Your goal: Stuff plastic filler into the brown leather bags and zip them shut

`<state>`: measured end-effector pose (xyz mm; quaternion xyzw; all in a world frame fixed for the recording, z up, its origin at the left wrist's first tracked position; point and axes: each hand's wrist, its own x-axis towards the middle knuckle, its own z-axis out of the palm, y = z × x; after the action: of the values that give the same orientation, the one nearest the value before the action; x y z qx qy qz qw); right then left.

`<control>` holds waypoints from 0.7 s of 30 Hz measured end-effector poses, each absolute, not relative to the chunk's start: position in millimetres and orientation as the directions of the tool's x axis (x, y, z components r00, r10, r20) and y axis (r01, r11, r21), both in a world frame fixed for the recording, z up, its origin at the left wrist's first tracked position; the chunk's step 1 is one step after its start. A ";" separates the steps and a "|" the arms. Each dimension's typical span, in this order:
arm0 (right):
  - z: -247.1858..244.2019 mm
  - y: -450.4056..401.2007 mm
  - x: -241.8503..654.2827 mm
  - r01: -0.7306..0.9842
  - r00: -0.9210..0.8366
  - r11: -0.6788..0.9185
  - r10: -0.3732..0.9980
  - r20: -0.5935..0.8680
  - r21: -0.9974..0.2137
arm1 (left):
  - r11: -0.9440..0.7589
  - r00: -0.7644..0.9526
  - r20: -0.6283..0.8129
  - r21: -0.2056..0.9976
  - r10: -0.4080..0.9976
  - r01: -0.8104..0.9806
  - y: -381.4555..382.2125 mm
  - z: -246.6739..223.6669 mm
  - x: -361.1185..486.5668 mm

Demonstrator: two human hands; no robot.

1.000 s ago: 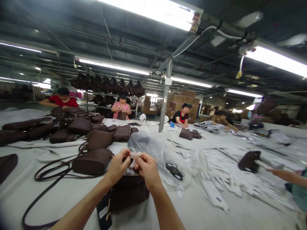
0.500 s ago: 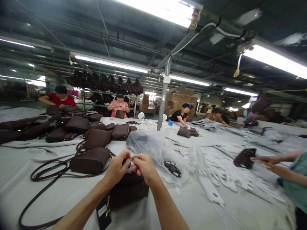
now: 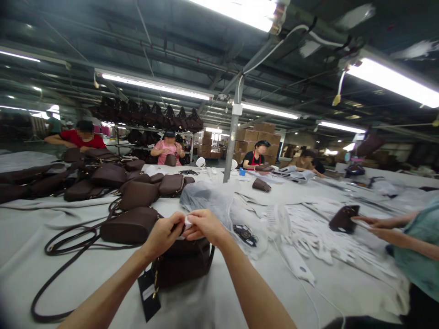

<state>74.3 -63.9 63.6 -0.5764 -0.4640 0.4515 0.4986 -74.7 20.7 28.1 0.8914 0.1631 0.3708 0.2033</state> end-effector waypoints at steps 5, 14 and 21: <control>73.8 -53.8 77.9 0.670 0.203 0.215 0.867 0.455 -0.710 | -0.837 0.671 0.598 0.543 0.438 0.062 26.0 31.7 -73.8; 114.8 -33.5 78.1 0.650 0.305 0.131 0.858 0.414 -0.749 | -0.838 0.766 0.527 0.545 0.369 0.029 34.3 60.4 -73.0; 115.2 -35.3 68.6 0.580 0.295 0.220 0.841 0.454 -0.785 | -0.904 0.936 0.277 0.420 0.218 0.086 32.1 63.1 -71.3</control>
<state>68.6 -35.3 115.2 -0.6118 -0.5806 0.1250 0.5225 -71.3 32.1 63.1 0.9623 0.0789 0.1606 0.2050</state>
